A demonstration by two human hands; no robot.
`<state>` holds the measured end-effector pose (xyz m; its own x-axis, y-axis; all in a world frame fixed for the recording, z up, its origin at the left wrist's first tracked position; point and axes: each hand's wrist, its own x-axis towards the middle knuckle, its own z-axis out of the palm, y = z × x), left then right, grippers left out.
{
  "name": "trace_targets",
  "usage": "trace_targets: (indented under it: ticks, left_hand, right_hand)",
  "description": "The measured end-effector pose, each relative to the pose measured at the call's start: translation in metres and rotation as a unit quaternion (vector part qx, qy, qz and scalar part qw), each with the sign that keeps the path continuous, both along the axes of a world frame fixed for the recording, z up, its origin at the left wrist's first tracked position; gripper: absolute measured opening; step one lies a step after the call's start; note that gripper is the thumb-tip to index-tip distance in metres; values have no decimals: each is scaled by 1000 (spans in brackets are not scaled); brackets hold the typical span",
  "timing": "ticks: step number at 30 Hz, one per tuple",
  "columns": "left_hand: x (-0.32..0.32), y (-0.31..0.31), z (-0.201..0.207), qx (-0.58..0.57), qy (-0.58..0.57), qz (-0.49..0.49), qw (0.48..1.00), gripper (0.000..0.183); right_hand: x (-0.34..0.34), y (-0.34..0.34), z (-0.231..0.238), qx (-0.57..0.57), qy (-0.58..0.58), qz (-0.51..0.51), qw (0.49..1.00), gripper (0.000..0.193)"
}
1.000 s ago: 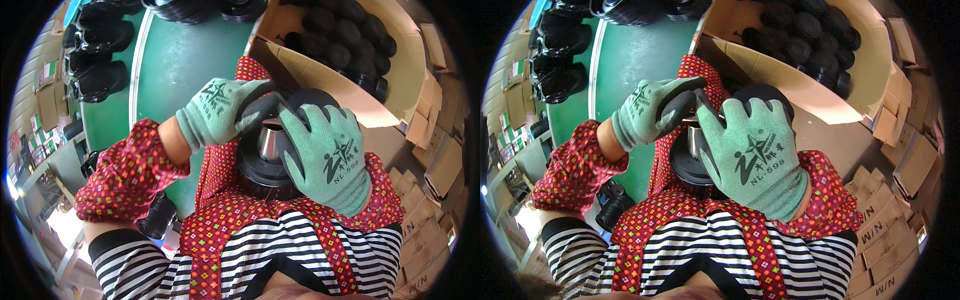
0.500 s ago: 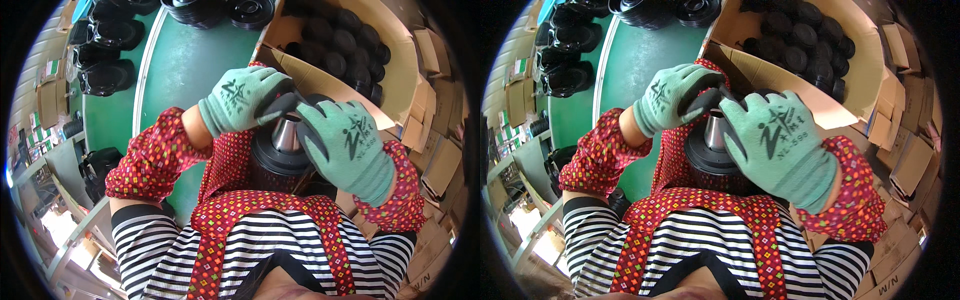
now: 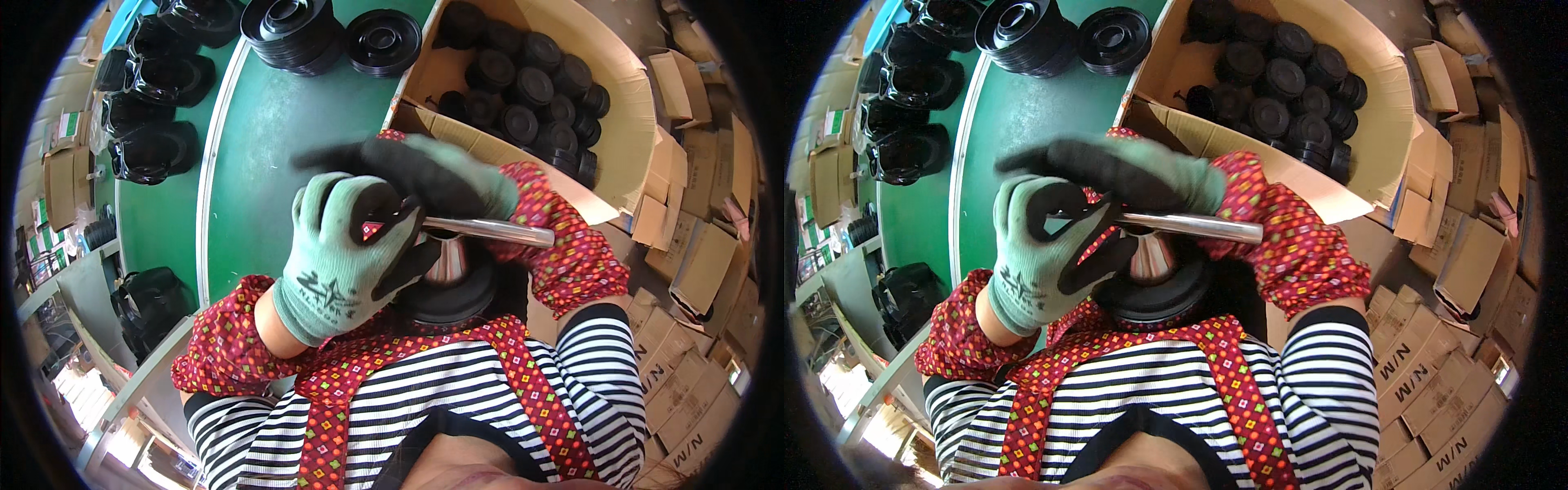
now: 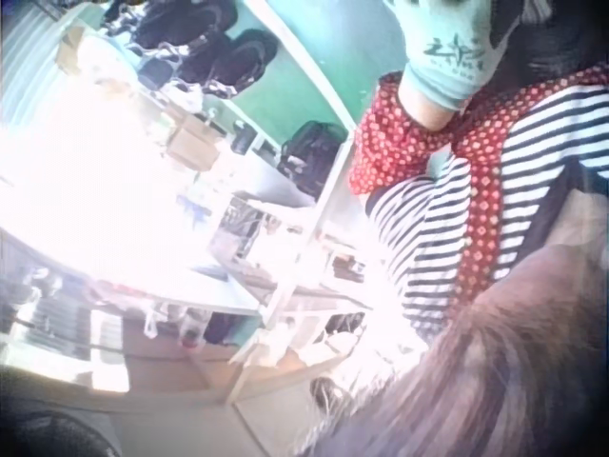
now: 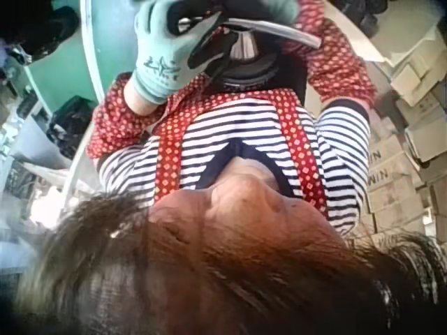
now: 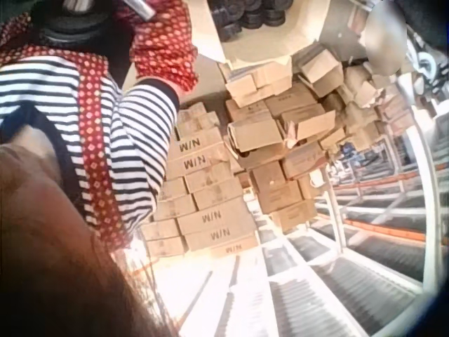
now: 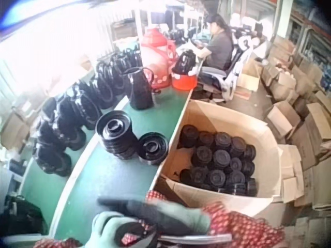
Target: The person repeatedly picks up black kettle bodies from a green workbench, inserts a metal rod into the spout, and screws on a black lid. The person places the assembled kettles back on the bench and continues the process with additional units.
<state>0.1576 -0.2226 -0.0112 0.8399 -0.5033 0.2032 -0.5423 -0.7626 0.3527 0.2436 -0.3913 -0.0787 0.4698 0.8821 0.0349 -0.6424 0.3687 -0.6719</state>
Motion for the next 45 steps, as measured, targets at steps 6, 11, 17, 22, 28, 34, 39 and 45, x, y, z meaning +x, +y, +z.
trace_targets:
  ticks: [6, 11, 17, 22, 28, 34, 39, 45]
  left_hand:
    - [11, -22, 19, -122, -62, -69, 988, 45]
    - [5, -113, -4, 8, 76, -141, 987, 53]
    - [2, -116, -12, -104, 174, -166, 965, 48]
    - [5, -109, -8, -131, 180, -191, 956, 56]
    - [4, -100, -15, -210, 183, -245, 929, 53]
    - [4, -83, -8, -289, 172, -284, 898, 47]
    - [28, -82, -20, -189, 108, -260, 941, 62]
    - [69, -20, -12, -109, 24, -87, 990, 63]
  right_hand:
    - [18, -7, -16, -45, -248, 114, 961, 37]
    - [10, 3, -21, -3, -287, 26, 958, 40]
    - [-6, -3, -45, 22, -421, -106, 901, 44]
    - [-15, -13, -55, 22, -513, -203, 834, 48]
    - [-16, -28, -63, -6, -561, -264, 784, 52]
    - [-20, -38, -59, -47, -565, -279, 775, 52]
    - [-27, -38, -52, 15, -33, -191, 981, 58]
    - [-28, -91, -26, -246, -131, -258, 925, 66]
